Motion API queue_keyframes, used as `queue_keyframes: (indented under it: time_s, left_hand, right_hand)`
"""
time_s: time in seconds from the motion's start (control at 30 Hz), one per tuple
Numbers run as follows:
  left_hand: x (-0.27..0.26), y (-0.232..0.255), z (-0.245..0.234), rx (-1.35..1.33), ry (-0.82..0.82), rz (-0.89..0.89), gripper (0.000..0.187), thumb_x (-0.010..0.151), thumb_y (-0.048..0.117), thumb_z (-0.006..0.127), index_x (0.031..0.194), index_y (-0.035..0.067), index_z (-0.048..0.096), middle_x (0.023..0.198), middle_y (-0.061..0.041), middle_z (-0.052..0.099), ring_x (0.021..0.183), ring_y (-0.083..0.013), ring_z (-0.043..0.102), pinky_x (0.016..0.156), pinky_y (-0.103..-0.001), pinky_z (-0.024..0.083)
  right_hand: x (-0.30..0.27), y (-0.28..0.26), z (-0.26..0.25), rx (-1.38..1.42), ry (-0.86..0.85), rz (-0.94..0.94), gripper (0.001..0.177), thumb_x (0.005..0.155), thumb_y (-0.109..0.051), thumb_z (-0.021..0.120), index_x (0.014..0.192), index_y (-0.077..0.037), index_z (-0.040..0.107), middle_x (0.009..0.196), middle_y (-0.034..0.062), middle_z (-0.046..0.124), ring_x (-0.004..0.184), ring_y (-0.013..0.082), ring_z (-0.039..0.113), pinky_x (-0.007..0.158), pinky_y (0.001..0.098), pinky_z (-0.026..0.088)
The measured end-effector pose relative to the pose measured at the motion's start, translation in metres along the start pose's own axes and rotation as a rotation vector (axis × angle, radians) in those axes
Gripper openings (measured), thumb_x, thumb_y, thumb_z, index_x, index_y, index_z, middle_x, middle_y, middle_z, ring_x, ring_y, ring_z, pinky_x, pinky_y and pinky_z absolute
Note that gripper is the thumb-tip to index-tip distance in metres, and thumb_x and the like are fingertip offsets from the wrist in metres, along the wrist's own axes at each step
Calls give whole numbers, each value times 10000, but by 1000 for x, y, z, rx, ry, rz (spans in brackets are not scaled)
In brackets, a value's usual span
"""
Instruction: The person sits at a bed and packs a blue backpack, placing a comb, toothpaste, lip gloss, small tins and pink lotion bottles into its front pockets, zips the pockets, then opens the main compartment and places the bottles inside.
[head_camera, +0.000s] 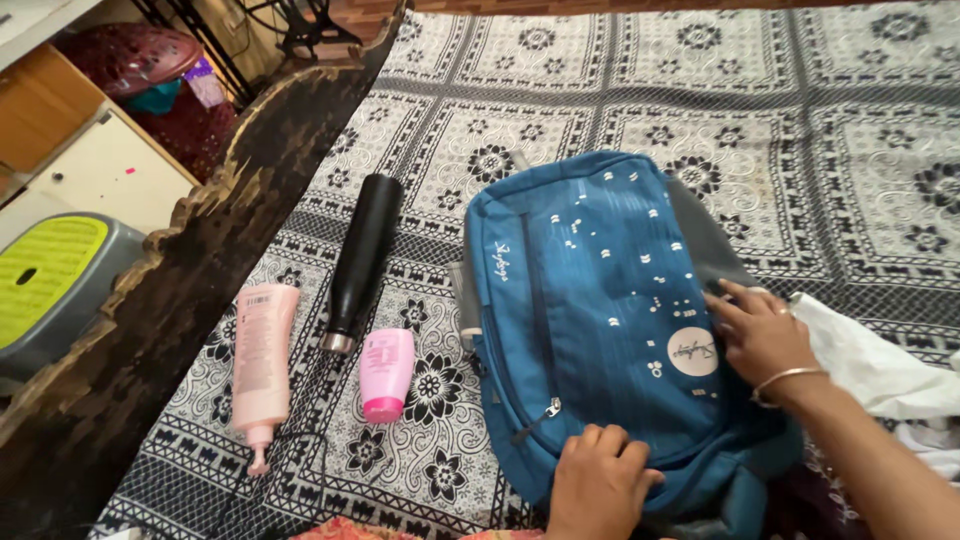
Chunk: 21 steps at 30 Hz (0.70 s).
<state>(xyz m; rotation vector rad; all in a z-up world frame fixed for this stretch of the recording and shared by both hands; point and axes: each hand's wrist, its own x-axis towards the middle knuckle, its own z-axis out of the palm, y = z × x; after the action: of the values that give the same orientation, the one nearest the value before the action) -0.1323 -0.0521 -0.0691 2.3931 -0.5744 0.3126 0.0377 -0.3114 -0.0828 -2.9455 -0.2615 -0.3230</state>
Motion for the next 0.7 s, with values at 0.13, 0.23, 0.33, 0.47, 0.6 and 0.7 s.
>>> queue_keyframes:
  time_s: [0.13, 0.23, 0.33, 0.47, 0.6, 0.7]
  left_hand:
    - [-4, 2, 3, 2, 11, 113, 252, 865, 288, 789, 954, 86, 667, 947, -73, 604, 931, -286, 603, 771, -424, 472]
    - [-2, 7, 11, 84, 8, 218, 180, 938, 239, 758, 983, 98, 655, 930, -52, 580, 898, -240, 604, 742, -385, 482]
    - [-4, 12, 16, 66, -42, 162, 197, 956, 243, 760, 979, 96, 631, 929, -61, 577, 878, -242, 617, 710, -383, 504]
    - [0, 13, 13, -7, -80, -38, 357, 826, 298, 816, 956, 44, 601, 934, -123, 586, 865, -311, 633, 676, -419, 534]
    - [14, 18, 7, 29, -91, -143, 416, 781, 312, 840, 980, 43, 592, 972, -141, 593, 880, -333, 641, 679, -428, 551]
    - [29, 24, 7, 50, -32, -67, 362, 832, 257, 794, 1090, 86, 607, 989, -131, 604, 878, -326, 652, 676, -428, 557]
  right_hand:
    - [5, 0, -16, -140, 89, -181, 237, 783, -237, 669, 1008, -268, 734, 1240, -29, 655, 1239, 271, 597, 991, 517, 489]
    - [-5, -5, -33, -233, 55, -201, 134, 852, -252, 625, 959, -233, 704, 1061, -32, 694, 1121, 212, 645, 969, 480, 500]
    - [-23, -18, -42, -326, -42, -179, 114, 900, -258, 581, 954, -195, 660, 937, -21, 705, 983, 201, 672, 873, 446, 506]
    - [-45, -28, -50, -346, -98, -165, 101, 877, -221, 549, 939, -193, 624, 859, -9, 694, 912, 211, 689, 809, 416, 514]
    - [-59, -27, -57, -358, -127, -167, 89, 904, -237, 537, 921, -202, 616, 833, -10, 683, 888, 211, 687, 795, 406, 517]
    - [-72, -30, -56, -329, -140, -171, 91, 905, -254, 547, 941, -206, 615, 822, -13, 682, 874, 211, 685, 786, 414, 516]
